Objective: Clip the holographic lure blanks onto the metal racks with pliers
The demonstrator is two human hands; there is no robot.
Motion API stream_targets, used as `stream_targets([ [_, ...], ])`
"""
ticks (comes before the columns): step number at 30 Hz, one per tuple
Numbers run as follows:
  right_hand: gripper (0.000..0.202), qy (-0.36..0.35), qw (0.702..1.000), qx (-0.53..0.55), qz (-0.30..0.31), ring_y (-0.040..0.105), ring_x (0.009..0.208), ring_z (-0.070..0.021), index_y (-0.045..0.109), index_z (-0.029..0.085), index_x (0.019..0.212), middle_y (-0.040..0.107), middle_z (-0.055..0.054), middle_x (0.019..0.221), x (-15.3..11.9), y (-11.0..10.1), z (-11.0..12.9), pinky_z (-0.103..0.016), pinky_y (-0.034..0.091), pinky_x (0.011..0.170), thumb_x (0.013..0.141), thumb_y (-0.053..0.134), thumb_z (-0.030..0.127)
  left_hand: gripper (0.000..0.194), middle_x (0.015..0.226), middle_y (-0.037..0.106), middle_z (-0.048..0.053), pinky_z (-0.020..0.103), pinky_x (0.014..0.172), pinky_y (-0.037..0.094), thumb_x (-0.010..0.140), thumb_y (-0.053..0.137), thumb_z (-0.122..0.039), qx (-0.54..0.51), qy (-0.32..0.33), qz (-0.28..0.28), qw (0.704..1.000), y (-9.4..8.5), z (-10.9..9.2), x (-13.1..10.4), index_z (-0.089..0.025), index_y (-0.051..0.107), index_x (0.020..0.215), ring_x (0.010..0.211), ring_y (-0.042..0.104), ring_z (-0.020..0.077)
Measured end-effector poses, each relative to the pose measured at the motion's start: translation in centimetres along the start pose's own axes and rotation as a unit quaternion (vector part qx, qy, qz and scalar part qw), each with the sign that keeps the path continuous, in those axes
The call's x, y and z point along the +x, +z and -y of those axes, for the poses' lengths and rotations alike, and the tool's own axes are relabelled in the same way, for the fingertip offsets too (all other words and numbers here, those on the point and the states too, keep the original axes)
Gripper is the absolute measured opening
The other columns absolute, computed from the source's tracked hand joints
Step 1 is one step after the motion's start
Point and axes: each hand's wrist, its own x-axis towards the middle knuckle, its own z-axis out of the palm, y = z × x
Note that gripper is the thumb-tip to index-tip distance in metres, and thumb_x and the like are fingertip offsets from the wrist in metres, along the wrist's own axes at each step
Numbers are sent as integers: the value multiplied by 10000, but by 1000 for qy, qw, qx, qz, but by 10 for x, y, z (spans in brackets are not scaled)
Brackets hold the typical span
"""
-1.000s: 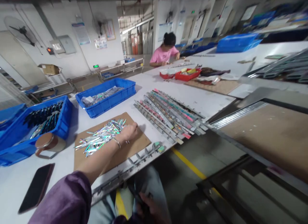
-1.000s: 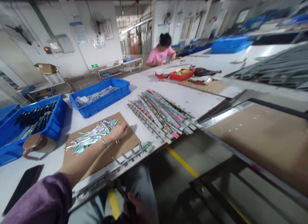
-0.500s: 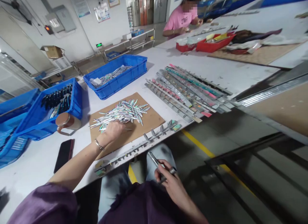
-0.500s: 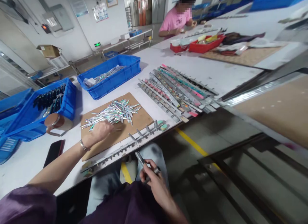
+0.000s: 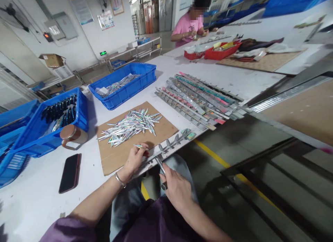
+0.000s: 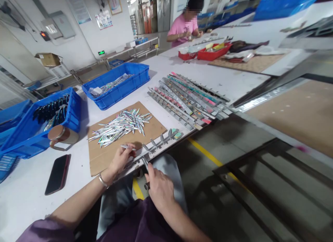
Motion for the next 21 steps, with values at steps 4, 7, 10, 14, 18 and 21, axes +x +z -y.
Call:
stream_targets([
  [4,245,-38,997,-63,6,646,775,-262,707,275,1154,712,-98,856,2,-4,1,-359,401,710,921,633,262,449,780,656,11,284,712,521,903,671,-597,11,65,37,997,-3,-3,-6,-165,631,1019,707,622,146],
  [7,268,6,999,27,17,637,727,-251,707,273,1138,716,-71,825,0,-9,7,-352,412,685,880,691,343,403,760,638,4,264,699,482,899,708,-554,62,88,60,992,-5,-8,-11,-157,650,938,699,585,134],
  [10,338,129,953,270,42,604,640,-200,681,262,1086,674,-9,708,-7,-10,11,-315,442,634,855,749,499,380,756,647,8,268,715,471,909,695,-541,115,95,72,986,-5,-12,-13,-162,666,898,714,581,142],
  [14,379,354,692,624,72,547,545,-95,671,189,990,630,36,659,-11,-8,6,-198,386,503,807,838,476,370,789,681,27,279,735,473,931,659,-538,157,107,78,979,-5,-15,-14,-170,681,912,738,599,159],
  [18,262,416,482,757,147,581,505,-50,704,105,1066,637,45,668,-10,-4,-6,-145,297,436,870,790,254,363,808,691,36,276,736,480,945,643,-527,165,120,72,976,-5,-15,-14,-169,691,913,741,615,161],
  [21,243,389,467,777,162,605,524,-30,703,113,1084,632,72,666,-9,1,-7,-123,252,444,880,783,219,357,820,699,39,274,746,488,960,627,-517,176,126,69,974,-5,-17,-15,-169,693,911,752,627,163],
])
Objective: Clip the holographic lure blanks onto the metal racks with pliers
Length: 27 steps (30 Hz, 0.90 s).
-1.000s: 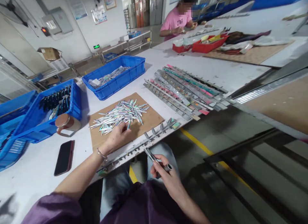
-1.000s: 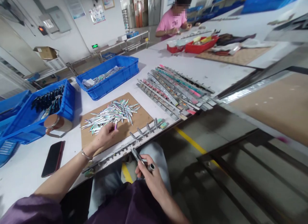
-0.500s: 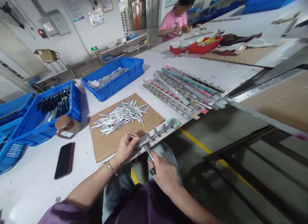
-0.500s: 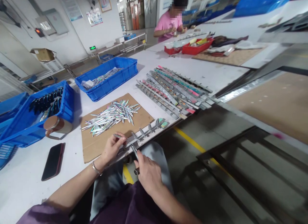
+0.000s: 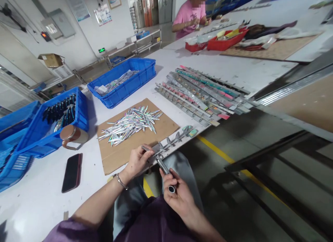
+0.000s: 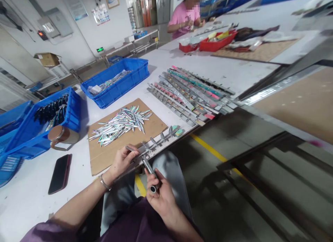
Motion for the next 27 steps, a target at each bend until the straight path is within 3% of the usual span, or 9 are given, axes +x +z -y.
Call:
stream_targets([
  [6,343,-3,999,-39,-3,543,518,-5,691,113,1098,606,85,682,4,15,-4,-106,234,453,842,831,293,416,808,702,37,262,706,480,975,602,-563,34,22,31,999,-6,-8,4,-167,693,887,708,612,153],
  [9,359,-87,974,-201,-63,515,509,-68,714,164,1020,608,44,671,3,20,-2,-173,324,470,851,796,471,427,813,718,41,267,712,486,982,591,-576,60,35,52,996,-8,-13,7,-177,690,868,717,629,162],
  [11,357,-219,882,-403,-110,572,569,-131,731,206,1040,656,0,701,2,19,-1,-240,421,538,858,760,511,402,838,735,49,273,744,497,994,585,-553,91,42,73,992,-7,-16,9,-188,697,869,755,655,175],
  [14,356,-386,603,-682,-151,704,808,-262,742,232,1195,770,-102,919,1,10,1,-354,514,714,907,665,428,326,856,745,55,274,780,498,1007,596,-480,142,53,91,984,-5,-19,11,-199,701,879,790,670,182],
  [16,384,-420,455,-769,-156,734,913,-310,730,220,1266,789,-138,1036,0,3,1,-393,531,767,955,570,378,278,840,739,51,266,769,492,1006,614,-431,163,54,94,981,-4,-21,12,-197,695,880,772,666,176],
  [19,412,-444,366,-803,-160,756,901,-304,722,181,1295,801,-150,1050,0,2,1,-384,559,744,996,493,348,210,841,739,45,260,765,494,1001,637,-356,179,61,98,977,-2,-22,13,-190,687,881,766,672,169],
  [21,410,-436,395,-792,-166,753,855,-262,741,154,1257,807,-141,1028,0,8,0,-333,565,688,1003,490,355,173,854,741,44,262,779,500,998,646,-317,190,70,95,975,-1,-23,12,-188,685,889,782,680,168],
  [25,488,-303,569,-749,-153,567,511,-125,778,168,902,715,-9,623,5,23,0,-194,395,394,1055,377,399,167,867,741,42,262,777,510,1008,637,-321,198,84,65,975,4,-16,8,-194,682,909,779,682,164],
  [27,540,-263,668,-684,-127,463,426,-111,780,149,952,588,36,513,7,22,0,-179,344,380,1082,356,458,201,878,739,48,266,776,514,1021,615,-344,188,102,41,976,7,-9,5,-194,676,901,783,681,165],
])
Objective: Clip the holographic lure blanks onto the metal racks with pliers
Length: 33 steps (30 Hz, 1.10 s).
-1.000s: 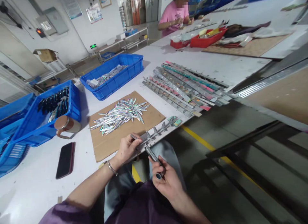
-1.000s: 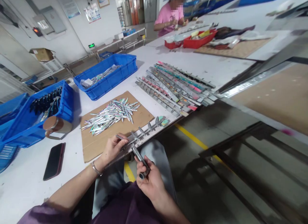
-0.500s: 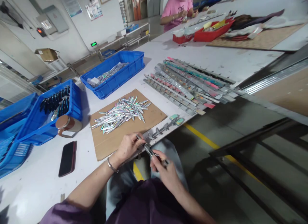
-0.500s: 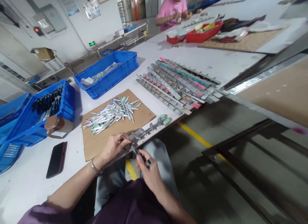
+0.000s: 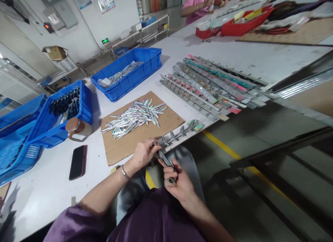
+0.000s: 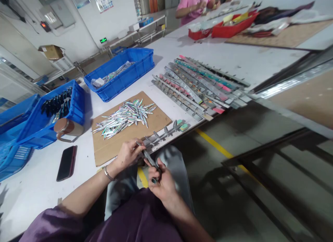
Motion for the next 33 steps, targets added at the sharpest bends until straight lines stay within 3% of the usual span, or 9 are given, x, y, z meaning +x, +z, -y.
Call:
stream_targets([
  [4,479,10,987,161,-9,614,585,-169,712,207,1205,660,-21,687,-8,-11,-11,-264,485,557,1024,498,595,286,867,723,64,284,773,518,1052,544,-397,-1,24,-47,999,10,7,-6,-188,674,908,791,672,179],
  [6,415,-88,995,-6,-56,677,753,-220,693,229,1291,729,-69,843,-12,-23,-12,-323,514,702,1009,565,505,301,874,723,71,293,780,523,1058,526,-410,1,31,-50,998,12,8,-7,-184,679,931,796,671,184],
  [10,362,-213,922,-311,-85,656,832,-266,734,224,1292,717,-109,851,-10,-38,0,-375,441,778,1020,505,296,327,854,719,74,306,786,528,1064,504,-431,7,38,-51,998,12,6,-7,-184,680,941,802,671,193],
  [14,341,-78,994,-60,-50,606,716,-221,729,239,1226,676,-61,774,-1,-23,5,-329,429,667,974,579,412,340,862,723,71,306,800,532,1066,498,-442,7,36,-56,998,10,5,-7,-190,675,923,819,681,193],
  [19,642,86,971,222,32,354,439,-126,690,195,935,447,44,551,1,0,-6,-260,286,431,893,449,789,259,869,723,67,313,811,542,1043,549,-396,20,20,-39,999,10,4,-8,-198,675,934,823,683,196],
  [22,536,53,983,176,11,534,519,-154,667,204,1008,601,4,621,-5,-12,-9,-265,391,512,898,563,718,140,944,742,82,329,839,555,1000,615,-323,18,17,-40,999,10,6,-9,-198,679,997,877,698,212],
  [24,399,-74,996,-37,-34,648,643,-195,681,214,1124,717,-39,747,-8,-27,-8,-294,438,606,985,550,564,90,978,750,85,337,866,560,977,627,-257,14,15,-36,999,10,6,-10,-202,680,1025,905,706,216],
  [30,243,-385,727,-551,-139,645,694,-204,716,140,1204,689,-46,757,-4,-50,15,-362,357,701,1025,554,169,142,952,737,71,331,871,562,922,602,-145,15,18,-26,999,5,3,-10,-204,682,1023,885,706,205],
  [33,253,-384,682,-607,-139,622,685,-195,706,136,1190,659,-33,740,-2,-45,23,-366,335,697,968,599,78,216,943,734,60,322,861,562,867,582,-86,6,14,-24,1000,4,2,-9,-203,686,1016,861,703,193],
])
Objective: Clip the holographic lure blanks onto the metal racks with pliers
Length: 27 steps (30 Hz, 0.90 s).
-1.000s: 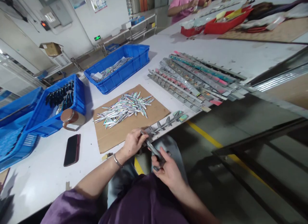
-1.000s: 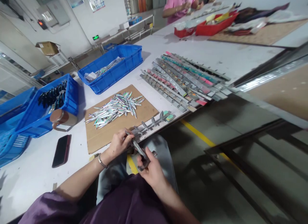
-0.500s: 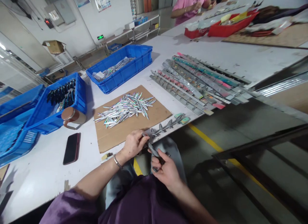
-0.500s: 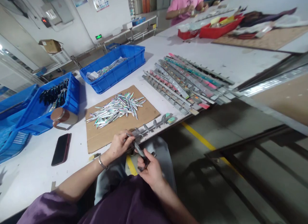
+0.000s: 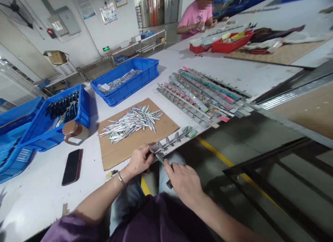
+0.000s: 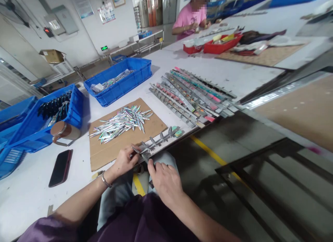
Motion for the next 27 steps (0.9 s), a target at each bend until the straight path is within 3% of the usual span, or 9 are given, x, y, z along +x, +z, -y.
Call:
stream_targets([
  [5,291,17,999,14,38,636,713,-209,669,140,1229,680,-55,778,-2,4,8,-363,359,694,956,591,77,284,946,737,58,324,850,560,803,565,-54,2,-9,0,1000,0,0,-1,-201,694,1009,865,702,198],
  [7,285,49,993,78,71,651,716,-220,658,153,1242,706,-79,801,-4,8,8,-357,366,672,981,548,124,308,954,742,66,331,851,561,793,556,-50,-1,-4,0,1000,1,1,-1,-197,698,1023,882,705,208],
  [9,256,120,962,219,108,654,682,-220,651,188,1220,718,-70,781,-6,15,6,-338,366,629,1006,515,224,331,951,745,73,336,848,562,782,544,-42,-2,0,0,1000,2,1,-1,-191,702,1032,890,706,216],
  [11,257,217,868,425,135,623,602,-205,644,222,1139,688,-27,692,-8,24,4,-311,375,581,1018,509,404,331,930,741,73,334,829,563,773,535,-40,5,-3,-1,1000,3,1,-1,-191,704,1013,873,705,218],
  [14,468,327,657,665,137,543,516,-167,634,228,1024,611,21,585,-11,37,4,-280,393,526,922,600,683,309,903,738,71,330,804,565,766,530,-41,16,-14,-1,1000,6,0,-3,-191,706,970,842,703,217],
  [16,558,371,585,712,118,516,508,-146,654,213,1011,603,23,575,-13,41,7,-267,392,512,834,693,740,324,909,747,72,329,824,571,757,524,-26,7,-15,6,1000,5,0,-4,-186,714,965,862,711,218],
  [20,630,416,570,704,83,512,515,-144,701,188,1014,608,8,574,-16,40,15,-270,398,502,764,753,763,394,992,773,56,302,849,573,784,526,-11,-2,-26,27,999,-15,9,8,-196,739,1058,899,722,194],
  [24,641,420,570,703,65,523,542,-161,715,186,1010,605,0,580,-14,40,18,-291,424,525,759,751,775,254,984,755,84,343,882,572,874,562,-90,124,-94,-79,985,-53,39,50,-178,758,1009,896,702,212],
  [27,630,422,569,704,56,545,565,-173,724,203,1021,620,-7,601,-14,46,20,-301,440,549,762,745,777,198,921,728,85,364,926,560,815,605,-56,201,-132,-67,968,-77,59,83,-168,746,896,891,695,227],
])
